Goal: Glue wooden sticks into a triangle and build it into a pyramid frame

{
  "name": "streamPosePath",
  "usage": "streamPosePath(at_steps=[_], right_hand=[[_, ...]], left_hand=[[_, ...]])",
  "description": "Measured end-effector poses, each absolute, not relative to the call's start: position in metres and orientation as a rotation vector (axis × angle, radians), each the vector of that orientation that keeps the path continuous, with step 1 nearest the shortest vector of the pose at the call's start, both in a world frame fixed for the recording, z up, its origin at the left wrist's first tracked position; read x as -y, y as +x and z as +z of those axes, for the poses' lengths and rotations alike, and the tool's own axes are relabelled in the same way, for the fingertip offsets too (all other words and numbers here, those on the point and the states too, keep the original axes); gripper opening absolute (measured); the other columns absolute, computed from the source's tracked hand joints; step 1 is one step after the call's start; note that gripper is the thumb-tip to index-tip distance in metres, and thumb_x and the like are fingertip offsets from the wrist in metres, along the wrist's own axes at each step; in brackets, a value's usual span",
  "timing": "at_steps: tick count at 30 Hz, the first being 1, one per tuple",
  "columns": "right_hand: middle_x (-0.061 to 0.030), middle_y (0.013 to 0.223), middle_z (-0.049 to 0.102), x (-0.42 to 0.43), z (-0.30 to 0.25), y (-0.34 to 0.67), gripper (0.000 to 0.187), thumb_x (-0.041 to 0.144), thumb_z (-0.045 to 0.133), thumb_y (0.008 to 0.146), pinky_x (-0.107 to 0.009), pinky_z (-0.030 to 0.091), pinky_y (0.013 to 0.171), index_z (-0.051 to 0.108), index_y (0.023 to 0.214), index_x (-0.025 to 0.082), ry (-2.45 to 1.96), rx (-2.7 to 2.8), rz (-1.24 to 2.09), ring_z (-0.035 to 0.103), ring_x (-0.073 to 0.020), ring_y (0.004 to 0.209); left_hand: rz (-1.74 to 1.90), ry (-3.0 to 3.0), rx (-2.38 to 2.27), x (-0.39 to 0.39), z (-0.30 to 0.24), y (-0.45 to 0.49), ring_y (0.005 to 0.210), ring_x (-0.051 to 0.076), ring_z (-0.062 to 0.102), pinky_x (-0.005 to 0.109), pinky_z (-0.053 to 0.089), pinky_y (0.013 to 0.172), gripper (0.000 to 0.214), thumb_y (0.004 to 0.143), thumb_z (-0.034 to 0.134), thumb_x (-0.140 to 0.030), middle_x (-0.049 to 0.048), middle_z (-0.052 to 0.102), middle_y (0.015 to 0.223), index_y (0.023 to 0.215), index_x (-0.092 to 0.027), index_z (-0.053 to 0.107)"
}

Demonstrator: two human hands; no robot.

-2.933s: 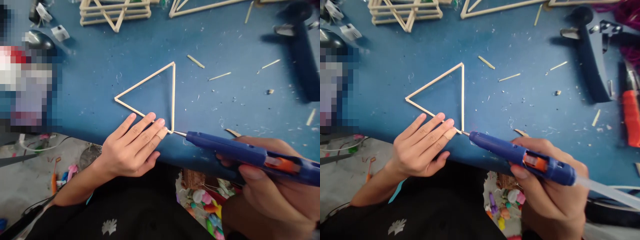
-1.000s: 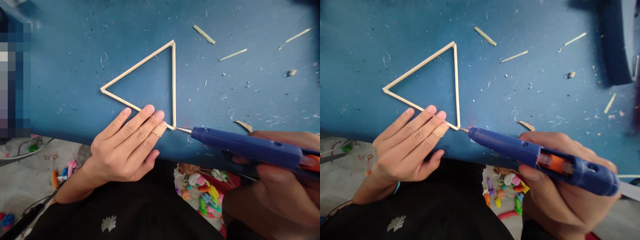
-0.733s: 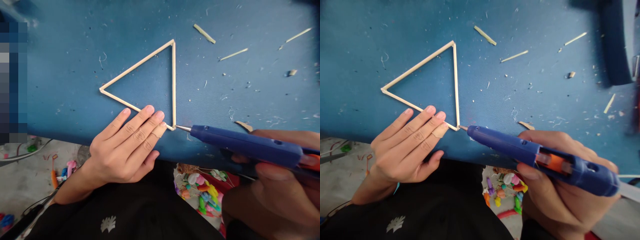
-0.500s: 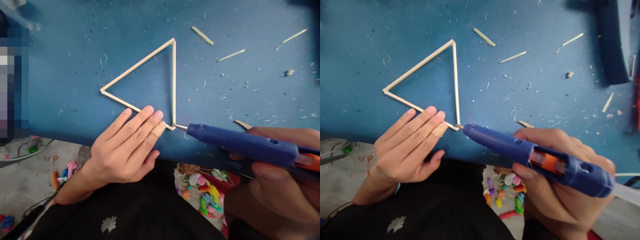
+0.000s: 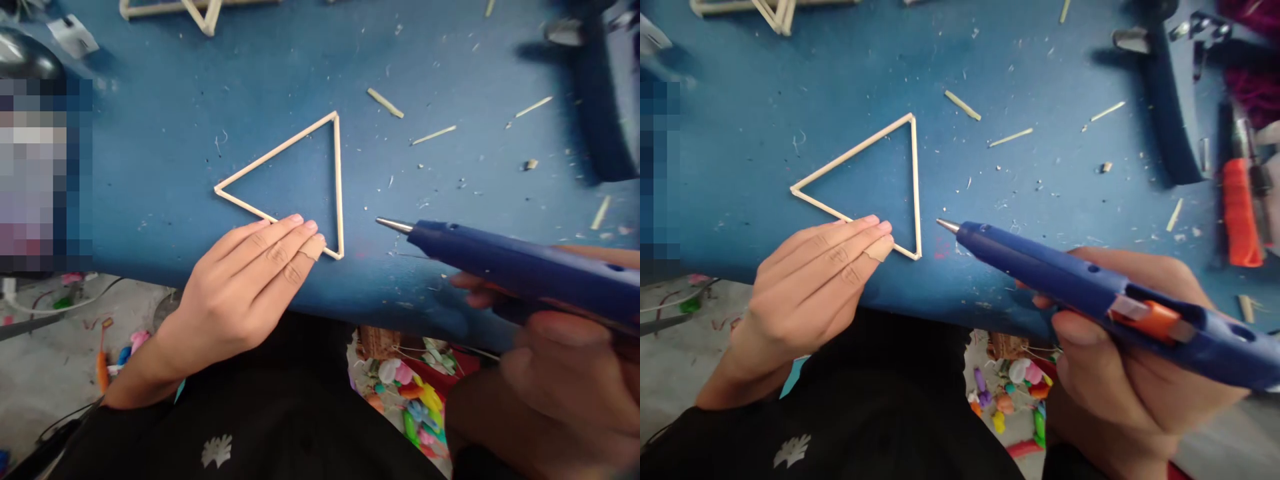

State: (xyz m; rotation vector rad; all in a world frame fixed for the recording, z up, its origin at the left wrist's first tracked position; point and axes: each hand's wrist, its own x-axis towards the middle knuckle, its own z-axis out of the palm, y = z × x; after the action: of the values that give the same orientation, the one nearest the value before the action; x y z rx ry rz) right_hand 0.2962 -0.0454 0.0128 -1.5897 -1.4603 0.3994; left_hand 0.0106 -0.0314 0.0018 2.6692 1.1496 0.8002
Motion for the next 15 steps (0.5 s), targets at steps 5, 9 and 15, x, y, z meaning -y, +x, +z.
streamPosePath(at_steps=[5, 9, 15], right_hand=[[-0.0042, 0.065, 0.069, 0.036, 0.015, 0.298, 0.038, 0.059, 0.086, 0.079, -0.038, 0.045, 0.049, 0.078, 0.081, 0.021, -1.356, 1.428, 0.418, 0.063, -0.0206, 0.051], [-0.0074, 0.07, 0.072, 0.036, 0.015, 0.3, 0.028, 0.048, 0.081, 0.084, -0.032, 0.044, 0.042, 0.079, 0.075, 0.021, -1.25, 1.487, 0.432, 0.06, -0.0163, 0.046], [-0.0043, 0.075, 0.073, 0.05, 0.012, 0.306, 0.018, 0.034, 0.079, 0.085, -0.035, 0.051, 0.046, 0.08, 0.101, 0.024, -1.188, 1.44, 0.487, 0.07, -0.0233, 0.057]], left_hand=[[0.704, 2.765, -1.008, 0.006, 0.02, 0.006, 0.11, 0.022, 0.08, 0.039, 0.064, 0.093, 0.035, 0.103, 0.054, -0.01, 0.0061, 0.084, 0.112, 0.128, -0.022, 0.075], [0.569, 2.785, -0.911, -0.016, 0.03, -0.009, 0.108, 0.019, 0.079, 0.039, 0.059, 0.101, 0.039, 0.102, 0.052, -0.008, 0.0, 0.085, 0.105, 0.117, -0.03, 0.08], [0.603, 2.821, -1.149, -0.02, 0.052, -0.023, 0.117, 0.023, 0.076, 0.043, 0.059, 0.101, 0.043, 0.1, 0.049, -0.009, 0.003, 0.084, 0.111, 0.118, -0.03, 0.081]])
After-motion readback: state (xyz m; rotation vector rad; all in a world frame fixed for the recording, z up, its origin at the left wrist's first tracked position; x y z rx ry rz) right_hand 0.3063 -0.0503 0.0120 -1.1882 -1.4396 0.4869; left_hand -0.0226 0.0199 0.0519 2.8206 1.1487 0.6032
